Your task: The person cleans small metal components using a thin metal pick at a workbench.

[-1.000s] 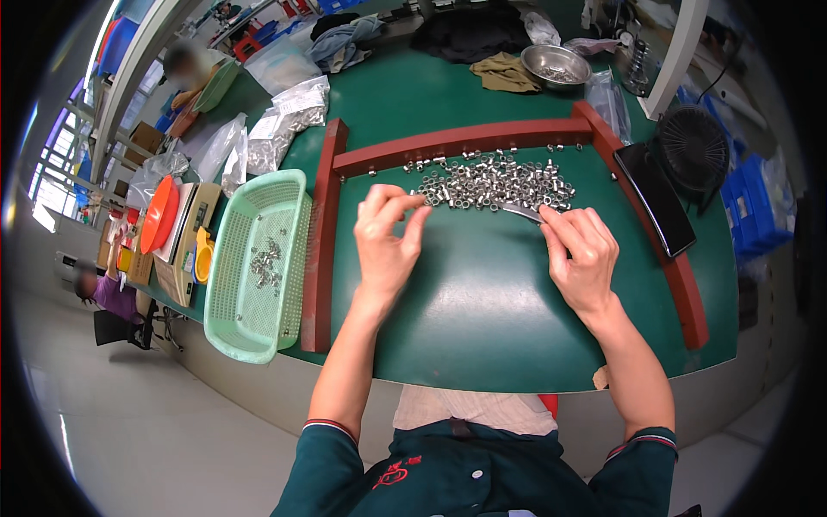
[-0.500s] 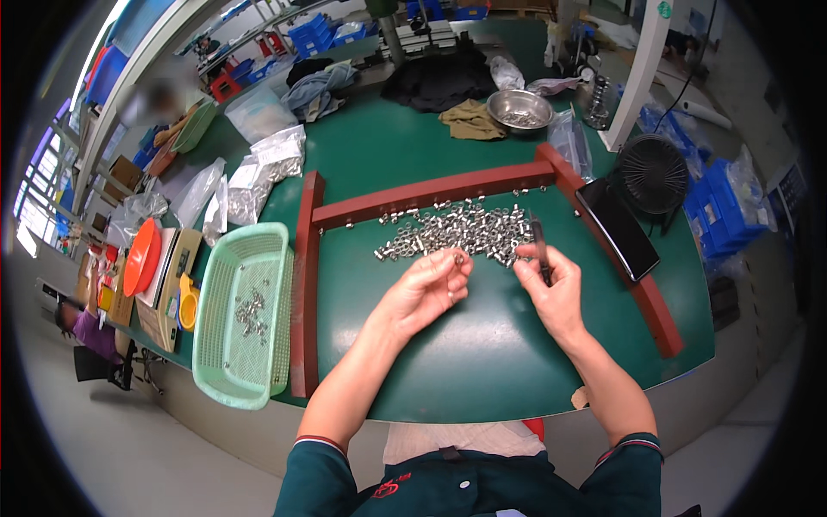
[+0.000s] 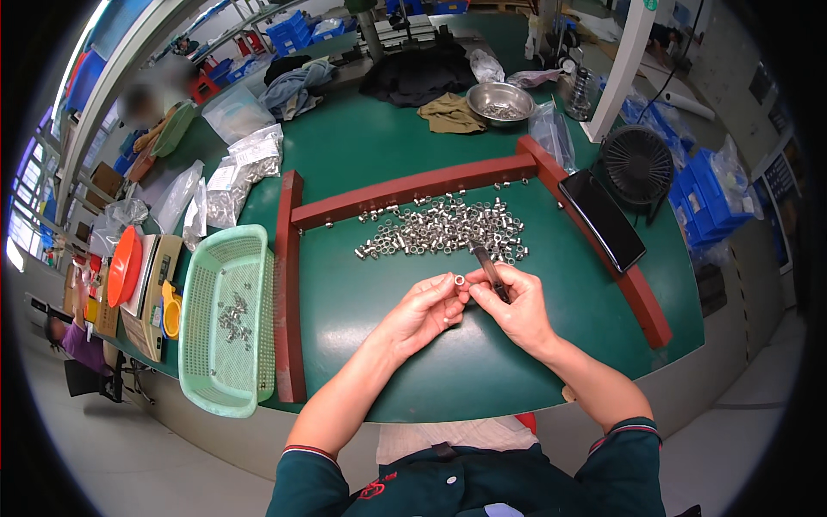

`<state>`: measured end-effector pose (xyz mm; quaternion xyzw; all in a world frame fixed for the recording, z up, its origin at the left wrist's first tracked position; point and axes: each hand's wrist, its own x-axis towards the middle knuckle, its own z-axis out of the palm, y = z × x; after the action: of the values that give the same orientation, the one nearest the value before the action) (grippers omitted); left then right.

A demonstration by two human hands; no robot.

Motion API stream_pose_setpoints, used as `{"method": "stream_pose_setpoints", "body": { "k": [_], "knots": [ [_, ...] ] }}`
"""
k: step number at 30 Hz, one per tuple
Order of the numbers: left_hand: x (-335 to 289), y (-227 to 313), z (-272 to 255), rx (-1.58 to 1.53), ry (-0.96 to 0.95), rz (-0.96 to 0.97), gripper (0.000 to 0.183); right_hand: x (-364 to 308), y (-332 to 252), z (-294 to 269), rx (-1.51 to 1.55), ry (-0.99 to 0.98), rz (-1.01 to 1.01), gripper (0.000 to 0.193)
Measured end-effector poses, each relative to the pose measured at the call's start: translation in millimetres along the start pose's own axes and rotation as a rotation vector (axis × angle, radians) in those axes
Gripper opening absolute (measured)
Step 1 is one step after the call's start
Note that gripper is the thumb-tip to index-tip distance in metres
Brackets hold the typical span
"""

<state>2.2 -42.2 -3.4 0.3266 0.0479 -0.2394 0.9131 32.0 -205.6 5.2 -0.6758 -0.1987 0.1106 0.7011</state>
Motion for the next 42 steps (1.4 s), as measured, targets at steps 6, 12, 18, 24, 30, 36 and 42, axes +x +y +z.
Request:
{"method": "stream_pose_setpoints", "body": {
  "k": [6,12,18,24,30,36,42],
  "knots": [
    [0,-2,4,0.045,0.048,-0.031,0.023,-1,2,0,-0.017,-0.012,-0.013,0.010],
    [-1,-3,4,0.058,0.051,-0.021,0.024,-1,2,-1,0.003,-0.024,-0.009,0.009],
    [0,-4,2,0.090,0.029,-0.002,0.024,-1,-1,0,0.025,-0.015,0.014,0.008],
    [-2,-7,1,0.274,0.043,0.061,0.025,1,-6,-4,0.136,-0.083,0.118,0.008],
    [-2,-5,7,0.435,0.106,0.140,0.025,2,-8,-7,0.205,-0.107,0.187,0.009],
    [-1,-4,4,0.281,0.065,0.061,0.026,2,-5,-7,0.233,-0.108,0.196,0.010],
    [-1,-4,5,0.246,0.048,0.030,0.027,1,-5,-7,0.221,-0.104,0.179,0.010]
  ]
}}
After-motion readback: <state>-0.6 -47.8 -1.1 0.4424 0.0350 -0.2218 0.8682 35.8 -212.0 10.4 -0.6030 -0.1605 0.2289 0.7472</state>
